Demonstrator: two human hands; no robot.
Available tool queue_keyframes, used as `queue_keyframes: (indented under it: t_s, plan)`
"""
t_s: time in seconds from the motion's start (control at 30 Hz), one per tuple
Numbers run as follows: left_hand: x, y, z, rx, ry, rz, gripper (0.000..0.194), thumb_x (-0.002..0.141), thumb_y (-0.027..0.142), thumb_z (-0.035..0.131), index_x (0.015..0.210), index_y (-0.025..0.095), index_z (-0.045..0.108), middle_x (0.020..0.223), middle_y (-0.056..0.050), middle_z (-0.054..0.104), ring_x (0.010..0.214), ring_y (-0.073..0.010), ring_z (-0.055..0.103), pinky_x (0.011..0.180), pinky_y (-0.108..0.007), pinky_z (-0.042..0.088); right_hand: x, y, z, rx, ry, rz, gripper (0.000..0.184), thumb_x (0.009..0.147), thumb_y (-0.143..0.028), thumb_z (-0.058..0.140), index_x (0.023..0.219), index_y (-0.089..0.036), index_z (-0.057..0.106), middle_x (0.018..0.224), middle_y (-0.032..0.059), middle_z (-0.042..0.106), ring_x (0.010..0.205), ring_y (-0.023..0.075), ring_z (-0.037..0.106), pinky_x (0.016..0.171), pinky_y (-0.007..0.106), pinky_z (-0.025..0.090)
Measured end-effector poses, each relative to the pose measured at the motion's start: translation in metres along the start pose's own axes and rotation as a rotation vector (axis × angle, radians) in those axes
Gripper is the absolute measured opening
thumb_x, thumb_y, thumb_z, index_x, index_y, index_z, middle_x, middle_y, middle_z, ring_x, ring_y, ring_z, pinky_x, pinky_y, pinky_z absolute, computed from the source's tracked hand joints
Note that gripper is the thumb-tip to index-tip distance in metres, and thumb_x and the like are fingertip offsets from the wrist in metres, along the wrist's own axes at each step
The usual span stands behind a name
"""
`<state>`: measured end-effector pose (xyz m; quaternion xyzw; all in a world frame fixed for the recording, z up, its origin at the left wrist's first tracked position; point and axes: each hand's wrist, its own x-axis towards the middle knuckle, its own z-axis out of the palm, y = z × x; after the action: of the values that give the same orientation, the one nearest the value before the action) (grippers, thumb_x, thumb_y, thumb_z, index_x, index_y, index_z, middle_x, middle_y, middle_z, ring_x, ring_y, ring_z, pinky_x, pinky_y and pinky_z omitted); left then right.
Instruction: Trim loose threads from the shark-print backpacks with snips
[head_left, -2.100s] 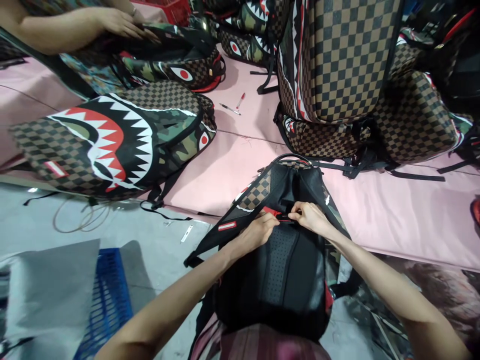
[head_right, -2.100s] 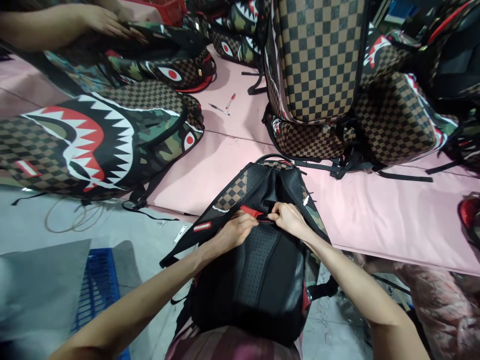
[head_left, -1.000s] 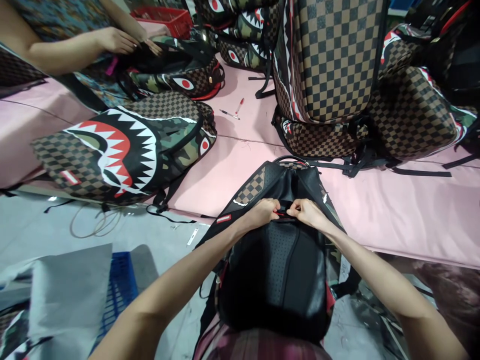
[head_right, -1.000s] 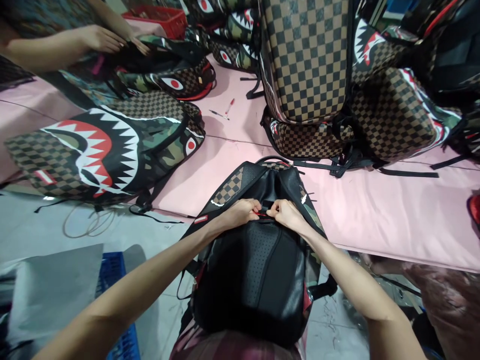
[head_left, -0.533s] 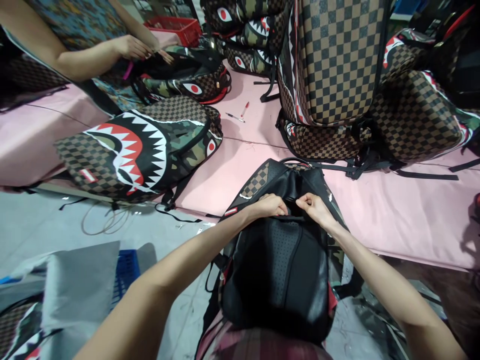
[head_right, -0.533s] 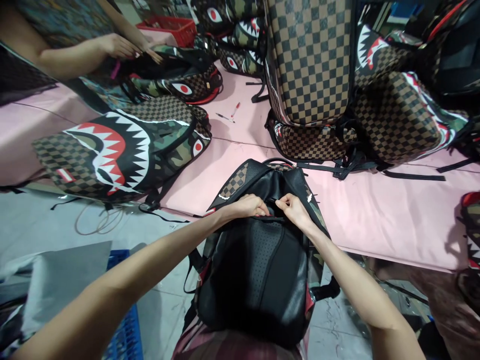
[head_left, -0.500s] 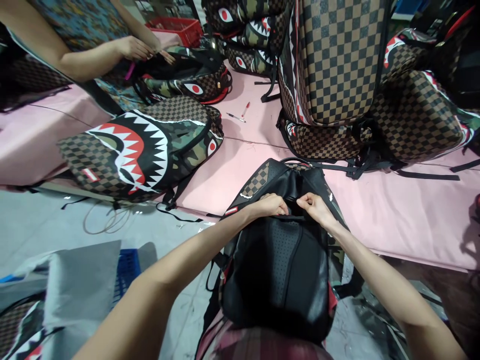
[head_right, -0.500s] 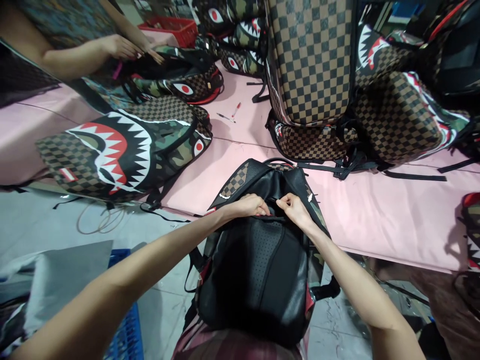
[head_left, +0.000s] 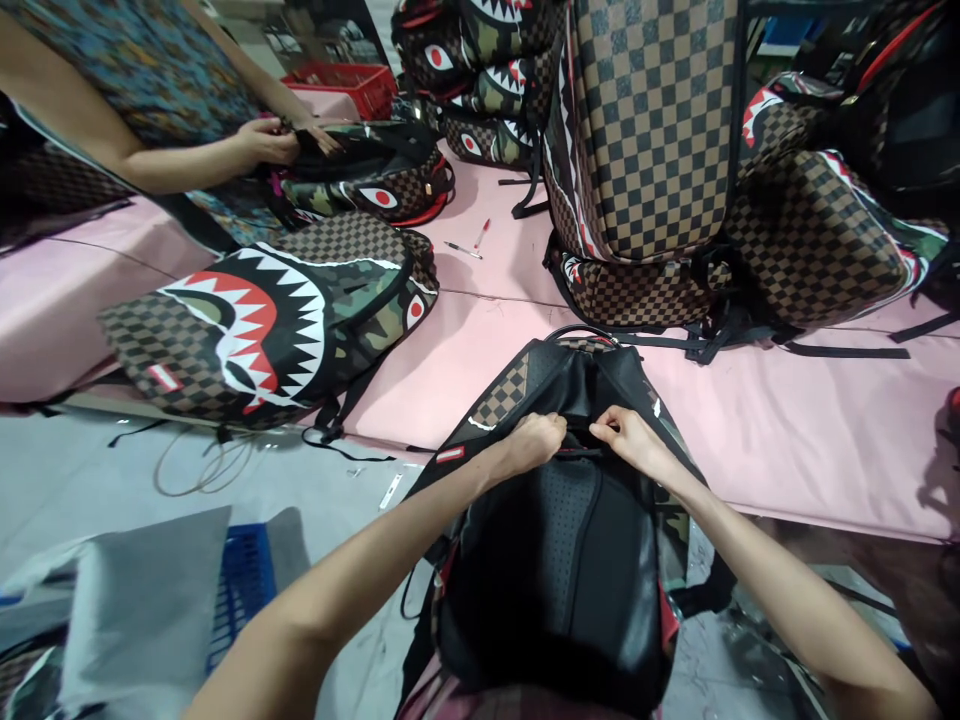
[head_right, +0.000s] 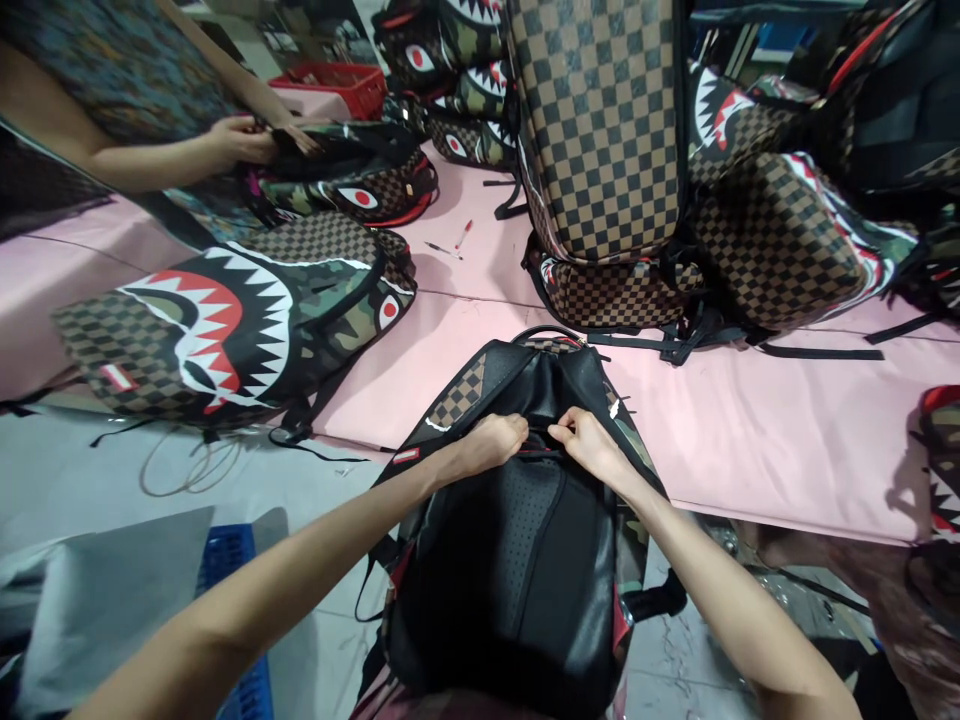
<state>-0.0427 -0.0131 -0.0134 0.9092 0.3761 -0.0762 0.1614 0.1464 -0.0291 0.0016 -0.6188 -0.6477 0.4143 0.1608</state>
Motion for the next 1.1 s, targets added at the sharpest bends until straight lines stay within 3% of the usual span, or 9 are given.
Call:
queue_keyframes:
  t_s: [0.17, 0.43, 0.6, 0.67, 0.8, 0.9, 1.1]
  plan:
    - [-0.007, 0.001, 0.011, -0.003, 0.069, -0.034, 0.021, 0.084, 0.007, 0.033, 0.088, 0.009, 0.054, 0.084, -0.012, 0.059, 0.076, -0.0218, 0.058, 0.068, -0.034, 0.047, 0.001, -0.004, 0.002, -0.116, -0.085, 0.002, 0.018, 0.077, -0.032, 0.053, 0.07, -0.017, 0.059, 0.058, -0.0017, 0.054, 0.051, 0.0107, 0.044, 0.049, 0.023, 0.028]
    - [-0.008, -0.002, 0.018, -0.069, 0.143, -0.08, 0.02, 0.087, 0.009, 0.033, 0.089, 0.01, 0.053, 0.083, -0.009, 0.057, 0.073, -0.0175, 0.057, 0.067, -0.029, 0.048, 0.006, -0.016, 0.006, -0.241, -0.11, 0.025, 0.02, 0.079, -0.034, 0.053, 0.074, -0.019, 0.065, 0.062, 0.0013, 0.061, 0.06, 0.014, 0.054, 0.055, 0.023, 0.031]
    - [-0.01, -0.003, 0.017, -0.1, 0.187, -0.077, 0.02, 0.088, 0.01, 0.034, 0.085, 0.012, 0.053, 0.081, -0.007, 0.056, 0.072, -0.0166, 0.055, 0.068, -0.028, 0.047, 0.007, -0.015, 0.007, -0.242, -0.098, 0.013, 0.022, 0.08, -0.033, 0.05, 0.069, -0.018, 0.063, 0.055, -0.0002, 0.056, 0.055, 0.0129, 0.051, 0.052, 0.023, 0.03]
    - [-0.014, -0.001, 0.019, -0.16, 0.254, -0.084, 0.021, 0.089, 0.009, 0.032, 0.083, 0.013, 0.052, 0.08, -0.005, 0.055, 0.073, -0.0151, 0.054, 0.069, -0.027, 0.047, 0.008, -0.012, 0.005, -0.18, -0.098, 0.006, 0.024, 0.08, -0.034, 0.05, 0.069, -0.017, 0.063, 0.056, -0.0007, 0.056, 0.054, 0.0123, 0.05, 0.052, 0.022, 0.03]
    - [-0.029, 0.006, 0.031, -0.334, 0.52, -0.062, 0.019, 0.09, 0.016, 0.036, 0.079, 0.016, 0.051, 0.083, -0.003, 0.055, 0.079, -0.0137, 0.054, 0.074, -0.026, 0.048, 0.009, -0.006, 0.001, -0.103, -0.136, -0.014, 0.02, 0.075, -0.035, 0.055, 0.072, -0.017, 0.063, 0.062, -0.0013, 0.059, 0.056, 0.0119, 0.049, 0.054, 0.022, 0.033]
    - [-0.042, 0.011, 0.043, -0.336, 0.683, -0.003, 0.012, 0.089, 0.017, 0.042, 0.083, 0.016, 0.053, 0.086, -0.004, 0.057, 0.083, -0.0138, 0.055, 0.077, -0.028, 0.05, 0.01, -0.007, -0.001, -0.119, -0.15, 0.011, 0.014, 0.071, -0.03, 0.058, 0.073, -0.017, 0.062, 0.061, -0.002, 0.058, 0.055, 0.0116, 0.049, 0.053, 0.022, 0.033]
    - [-0.051, 0.01, 0.055, -0.322, 0.84, 0.128, 0.016, 0.084, 0.009, 0.048, 0.098, 0.015, 0.054, 0.094, -0.007, 0.059, 0.095, -0.0162, 0.056, 0.083, -0.031, 0.051, 0.012, -0.012, -0.001, -0.179, -0.192, 0.045, 0.011, 0.067, -0.028, 0.06, 0.072, -0.018, 0.061, 0.055, -0.0041, 0.052, 0.05, 0.0101, 0.042, 0.049, 0.022, 0.029]
